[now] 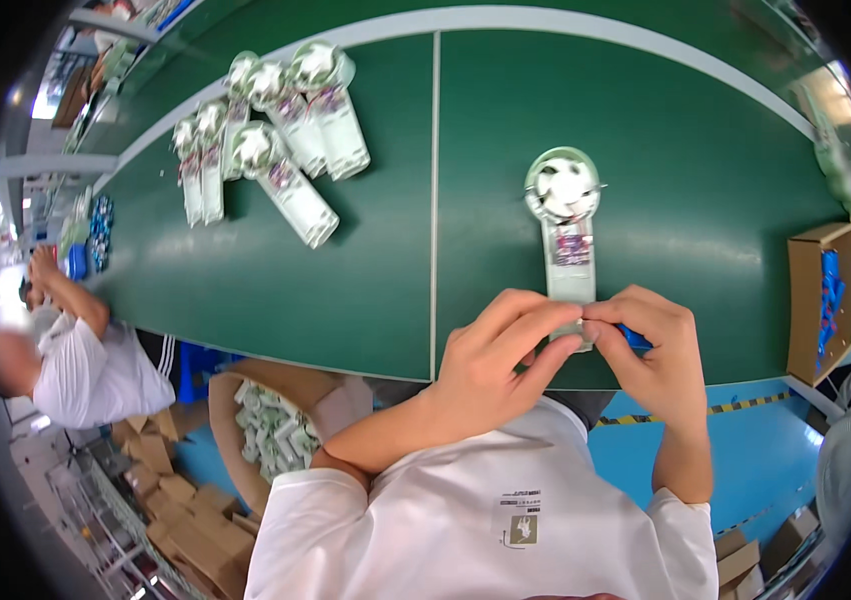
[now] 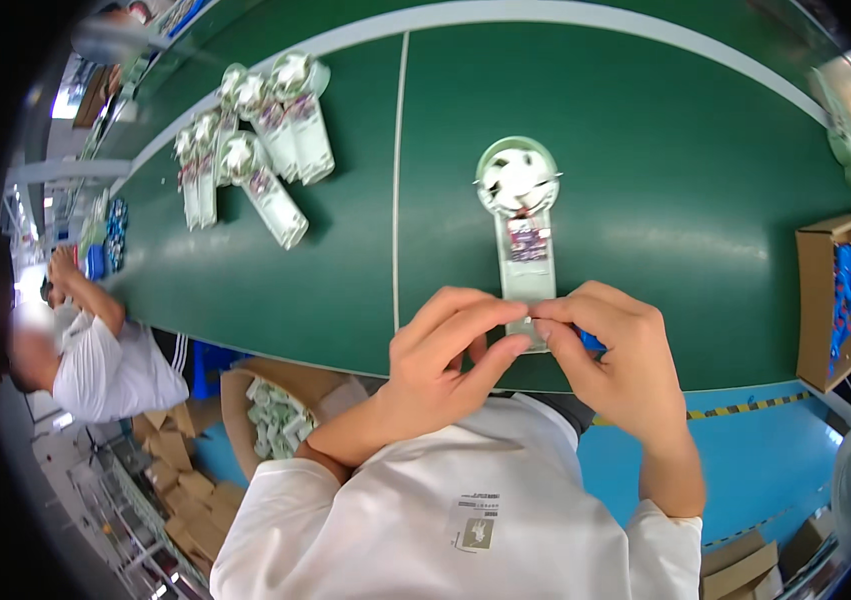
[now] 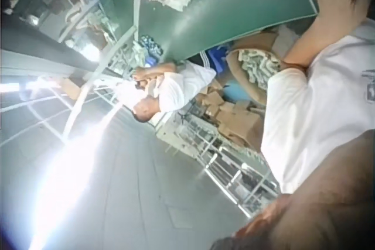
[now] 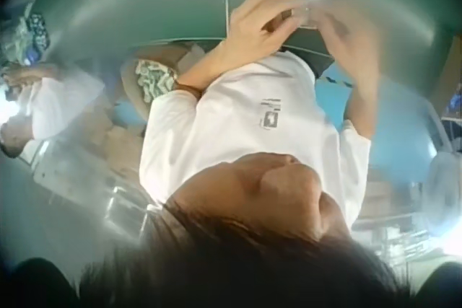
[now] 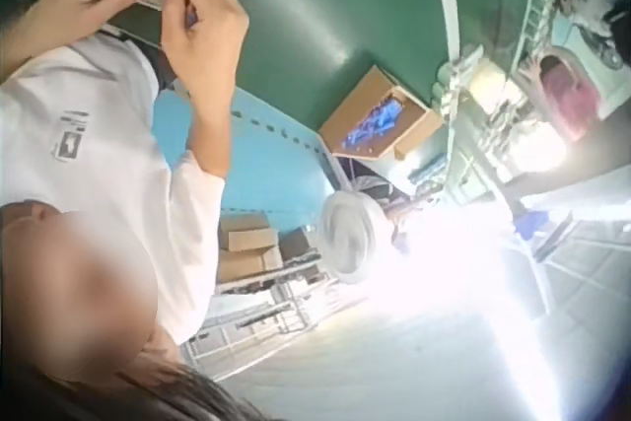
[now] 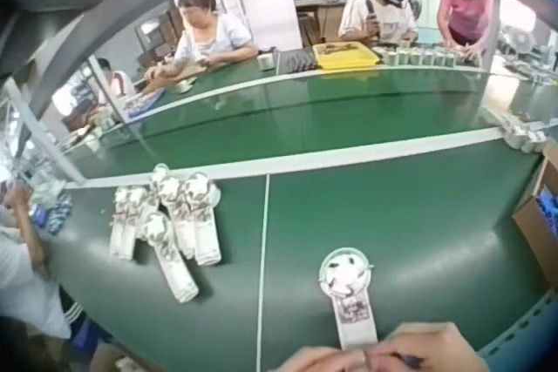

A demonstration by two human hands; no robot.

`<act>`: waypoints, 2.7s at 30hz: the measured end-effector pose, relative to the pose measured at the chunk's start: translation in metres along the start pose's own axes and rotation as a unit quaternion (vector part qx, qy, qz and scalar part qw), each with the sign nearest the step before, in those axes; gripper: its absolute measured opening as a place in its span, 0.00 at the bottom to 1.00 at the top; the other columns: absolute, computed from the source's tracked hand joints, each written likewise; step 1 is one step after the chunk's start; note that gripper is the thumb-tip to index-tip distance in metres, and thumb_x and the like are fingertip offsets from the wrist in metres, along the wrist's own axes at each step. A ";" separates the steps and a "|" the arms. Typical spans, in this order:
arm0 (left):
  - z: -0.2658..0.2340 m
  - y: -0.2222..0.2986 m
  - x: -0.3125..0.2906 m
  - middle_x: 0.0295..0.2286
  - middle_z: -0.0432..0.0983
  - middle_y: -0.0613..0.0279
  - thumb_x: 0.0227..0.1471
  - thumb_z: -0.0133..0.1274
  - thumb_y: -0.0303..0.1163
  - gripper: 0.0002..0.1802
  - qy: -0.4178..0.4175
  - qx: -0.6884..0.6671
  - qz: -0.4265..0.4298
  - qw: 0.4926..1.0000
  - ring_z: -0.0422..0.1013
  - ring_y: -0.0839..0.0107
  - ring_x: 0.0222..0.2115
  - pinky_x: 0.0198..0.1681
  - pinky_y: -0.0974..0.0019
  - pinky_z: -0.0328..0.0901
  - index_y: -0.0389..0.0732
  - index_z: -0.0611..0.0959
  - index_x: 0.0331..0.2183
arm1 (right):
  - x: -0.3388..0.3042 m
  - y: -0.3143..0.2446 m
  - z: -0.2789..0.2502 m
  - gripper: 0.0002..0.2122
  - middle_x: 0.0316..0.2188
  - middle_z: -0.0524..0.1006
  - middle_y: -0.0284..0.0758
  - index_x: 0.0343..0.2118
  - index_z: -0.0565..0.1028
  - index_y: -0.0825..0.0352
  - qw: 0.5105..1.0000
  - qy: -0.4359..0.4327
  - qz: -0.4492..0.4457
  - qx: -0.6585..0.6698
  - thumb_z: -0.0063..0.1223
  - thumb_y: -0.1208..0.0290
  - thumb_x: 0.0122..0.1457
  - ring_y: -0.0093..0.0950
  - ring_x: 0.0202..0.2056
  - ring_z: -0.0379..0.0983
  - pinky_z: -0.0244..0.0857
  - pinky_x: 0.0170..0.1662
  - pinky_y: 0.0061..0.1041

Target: Assembling small electric fans on a factory production line.

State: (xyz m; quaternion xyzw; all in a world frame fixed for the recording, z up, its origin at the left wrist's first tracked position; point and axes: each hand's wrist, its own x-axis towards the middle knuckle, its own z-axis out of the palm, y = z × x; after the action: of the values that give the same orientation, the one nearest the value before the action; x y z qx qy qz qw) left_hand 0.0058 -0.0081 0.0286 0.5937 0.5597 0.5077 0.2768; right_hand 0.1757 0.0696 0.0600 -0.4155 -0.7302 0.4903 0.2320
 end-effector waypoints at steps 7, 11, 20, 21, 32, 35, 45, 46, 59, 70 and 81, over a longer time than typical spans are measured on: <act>0.002 -0.016 -0.004 0.30 0.75 0.60 0.44 0.64 0.19 0.12 0.053 0.034 0.057 0.996 0.72 0.72 0.21 0.18 0.72 0.65 0.37 0.84 0.35 | 0.002 -0.002 0.016 0.06 0.23 0.74 0.35 0.31 0.79 0.73 0.998 0.003 -0.042 -0.053 0.56 0.86 0.50 0.22 0.23 0.68 0.60 0.26 0.20; 0.005 -0.020 -0.003 0.29 0.75 0.61 0.44 0.64 0.20 0.12 0.072 0.037 0.058 0.995 0.72 0.72 0.20 0.17 0.72 0.65 0.37 0.83 0.35 | 0.003 -0.002 0.014 0.04 0.23 0.74 0.32 0.32 0.79 0.73 0.999 0.001 -0.022 -0.033 0.56 0.84 0.52 0.19 0.22 0.66 0.58 0.25 0.19; 0.007 -0.028 -0.003 0.29 0.76 0.60 0.46 0.66 0.31 0.18 0.078 0.093 0.161 0.979 0.74 0.68 0.21 0.20 0.71 0.69 0.35 0.81 0.39 | 0.002 0.016 0.001 0.04 0.26 0.75 0.30 0.33 0.78 0.74 0.973 0.003 0.127 0.194 0.58 0.80 0.55 0.15 0.23 0.64 0.56 0.26 0.16; 0.004 -0.018 0.003 0.30 0.76 0.60 0.45 0.67 0.36 0.26 0.059 0.108 0.064 0.990 0.74 0.66 0.23 0.22 0.69 0.70 0.34 0.77 0.45 | 0.005 0.016 0.001 0.04 0.26 0.75 0.30 0.33 0.78 0.74 0.973 0.000 0.128 0.190 0.58 0.80 0.55 0.15 0.23 0.64 0.56 0.26 0.16; 0.013 -0.024 0.011 0.33 0.74 0.55 0.47 0.63 0.34 0.38 -0.019 0.165 -0.085 0.982 0.76 0.61 0.25 0.20 0.65 0.68 0.32 0.64 0.55 | 0.035 0.011 0.003 0.05 0.25 0.78 0.33 0.31 0.80 0.69 0.965 0.063 -0.097 -0.234 0.62 0.83 0.51 0.21 0.23 0.70 0.63 0.27 0.19; 0.012 -0.022 0.013 0.33 0.74 0.55 0.46 0.63 0.33 0.39 -0.043 0.169 -0.099 0.980 0.76 0.61 0.24 0.19 0.64 0.68 0.31 0.63 0.55 | 0.037 0.008 0.004 0.05 0.25 0.78 0.34 0.30 0.80 0.69 0.957 0.063 -0.118 -0.258 0.62 0.83 0.50 0.22 0.23 0.70 0.64 0.26 0.19; 0.016 -0.027 0.011 0.31 0.74 0.55 0.45 0.63 0.31 0.39 -0.021 0.182 -0.078 0.980 0.76 0.62 0.23 0.18 0.64 0.66 0.29 0.64 0.55 | 0.039 0.006 0.007 0.08 0.25 0.78 0.34 0.31 0.81 0.67 0.882 0.050 -0.263 -0.388 0.64 0.84 0.48 0.26 0.23 0.72 0.65 0.25 0.21; 0.016 -0.027 0.011 0.31 0.73 0.55 0.45 0.63 0.32 0.39 -0.023 0.188 -0.075 0.979 0.75 0.62 0.22 0.17 0.64 0.66 0.29 0.64 0.55 | 0.037 0.006 0.010 0.07 0.25 0.78 0.35 0.31 0.80 0.69 0.899 0.057 -0.231 -0.368 0.63 0.85 0.49 0.25 0.24 0.72 0.66 0.26 0.20; 0.019 -0.033 0.006 0.28 0.72 0.59 0.46 0.63 0.35 0.37 -0.004 0.206 -0.038 0.978 0.74 0.70 0.20 0.15 0.69 0.63 0.28 0.67 0.54 | 0.034 0.001 0.013 0.07 0.25 0.78 0.34 0.30 0.80 0.68 0.889 0.056 -0.216 -0.399 0.63 0.84 0.47 0.29 0.23 0.73 0.67 0.26 0.24; 0.019 -0.036 0.005 0.29 0.72 0.60 0.45 0.64 0.36 0.37 -0.006 0.244 -0.024 0.970 0.73 0.72 0.18 0.15 0.71 0.64 0.29 0.68 0.53 | 0.041 -0.002 0.002 0.08 0.25 0.78 0.35 0.31 0.80 0.69 0.876 0.001 -0.250 -0.413 0.61 0.86 0.46 0.27 0.23 0.73 0.67 0.25 0.22; 0.021 -0.036 0.007 0.29 0.71 0.61 0.46 0.63 0.36 0.36 -0.001 0.249 -0.025 0.968 0.73 0.73 0.18 0.15 0.71 0.63 0.30 0.69 0.53 | 0.035 -0.003 0.015 0.08 0.25 0.76 0.31 0.32 0.79 0.66 0.828 0.020 -0.263 -0.495 0.63 0.82 0.47 0.27 0.23 0.71 0.65 0.24 0.25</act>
State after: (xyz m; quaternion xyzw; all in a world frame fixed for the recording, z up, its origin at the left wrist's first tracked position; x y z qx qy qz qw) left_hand 0.0098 0.0111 -0.0090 0.6302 0.6830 0.3442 0.1336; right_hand 0.1448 0.0902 0.0540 -0.2766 -0.9518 -0.0255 0.1302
